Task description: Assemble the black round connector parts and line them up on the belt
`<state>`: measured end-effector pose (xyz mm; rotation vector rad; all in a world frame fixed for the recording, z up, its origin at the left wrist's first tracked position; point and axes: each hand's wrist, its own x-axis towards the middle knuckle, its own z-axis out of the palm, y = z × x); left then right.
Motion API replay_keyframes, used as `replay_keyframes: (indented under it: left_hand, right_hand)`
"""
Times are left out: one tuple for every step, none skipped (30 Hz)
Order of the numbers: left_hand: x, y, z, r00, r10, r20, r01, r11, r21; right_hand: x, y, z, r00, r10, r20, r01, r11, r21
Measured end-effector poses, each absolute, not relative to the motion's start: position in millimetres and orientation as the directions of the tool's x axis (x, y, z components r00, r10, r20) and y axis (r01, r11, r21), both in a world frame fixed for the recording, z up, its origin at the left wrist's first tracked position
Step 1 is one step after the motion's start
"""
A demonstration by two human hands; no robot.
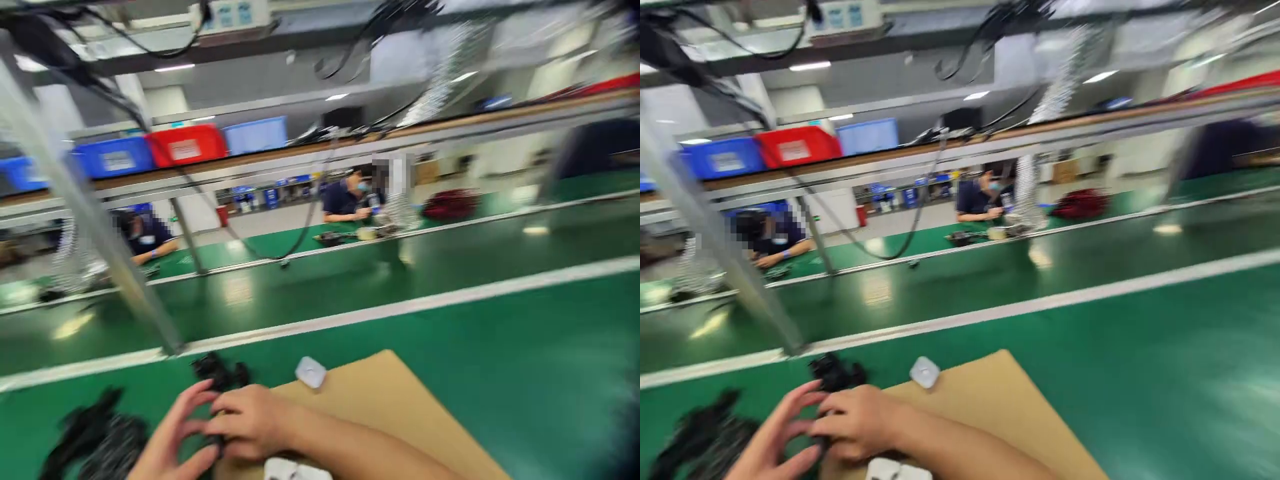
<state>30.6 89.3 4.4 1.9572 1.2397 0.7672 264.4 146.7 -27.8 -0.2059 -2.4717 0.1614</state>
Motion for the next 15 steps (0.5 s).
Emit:
replay_keyframes:
  left_hand:
    - [27, 72, 9, 0.353, 0.932, 0.077, 0.466, -0.247, 0.849]
    - [28, 62, 13, 0.349, 0.936, 0.05, 0.407, -0.2, 0.891]
    - [29, 59, 16, 0.348, 0.936, 0.045, 0.369, -0.181, 0.912]
    - [28, 62, 19, 0.33, 0.943, 0.053, 0.38, -0.184, 0.906]
    - [23, 67, 23, 0.286, 0.954, 0.089, 0.482, -0.224, 0.847]
    - [14, 74, 28, 0.235, 0.963, 0.133, 0.614, -0.253, 0.747]
    - [0, 79, 33, 0.189, 0.967, 0.172, 0.734, -0.256, 0.629]
    - [-17, 84, 40, 0.145, 0.969, 0.198, 0.816, -0.23, 0.531]
    - [-36, 87, 47, 0.104, 0.972, 0.209, 0.858, -0.194, 0.476]
    - [-57, 89, 53, 0.064, 0.977, 0.203, 0.883, -0.15, 0.444]
    - [-78, 90, 58, 0.03, 0.982, 0.187, 0.903, -0.107, 0.417]
    - [-97, 90, 61, 0.005, 0.986, 0.167, 0.916, -0.071, 0.395]
    - [-115, 91, 63, -0.011, 0.99, 0.144, 0.924, -0.045, 0.379]
    - [-130, 91, 63, -0.021, 0.993, 0.119, 0.93, -0.025, 0.367]
    - [-142, 92, 61, -0.026, 0.996, 0.091, 0.932, -0.008, 0.362]
  right_hand:
    - [264, 144, -32, -0.773, 0.218, 0.596, 0.109, 0.971, -0.214]
    - [263, 142, -36, -0.754, 0.256, 0.605, 0.108, 0.957, -0.27]
    - [262, 141, -39, -0.735, 0.281, 0.617, 0.089, 0.942, -0.324]
    - [261, 140, -40, -0.721, 0.312, 0.619, 0.073, 0.922, -0.38]
    - [261, 140, -41, -0.701, 0.355, 0.619, 0.083, 0.902, -0.423]
    - [262, 139, -41, -0.68, 0.408, 0.609, 0.106, 0.877, -0.469]
    - [262, 139, -42, -0.664, 0.446, 0.601, 0.122, 0.857, -0.501]
    - [263, 139, -43, -0.65, 0.478, 0.591, 0.141, 0.84, -0.524]
    - [264, 139, -44, -0.64, 0.502, 0.582, 0.157, 0.827, -0.54]
    - [264, 140, -45, -0.633, 0.517, 0.576, 0.169, 0.818, -0.55]
    - [264, 141, -47, -0.628, 0.53, 0.57, 0.181, 0.811, -0.556]
    - [265, 142, -48, -0.625, 0.54, 0.563, 0.19, 0.805, -0.561]
    - [265, 144, -49, -0.625, 0.548, 0.556, 0.197, 0.8, -0.567]
    - [264, 144, -50, -0.626, 0.552, 0.551, 0.199, 0.796, -0.571]
    - [264, 145, -51, -0.63, 0.553, 0.546, 0.198, 0.794, -0.575]
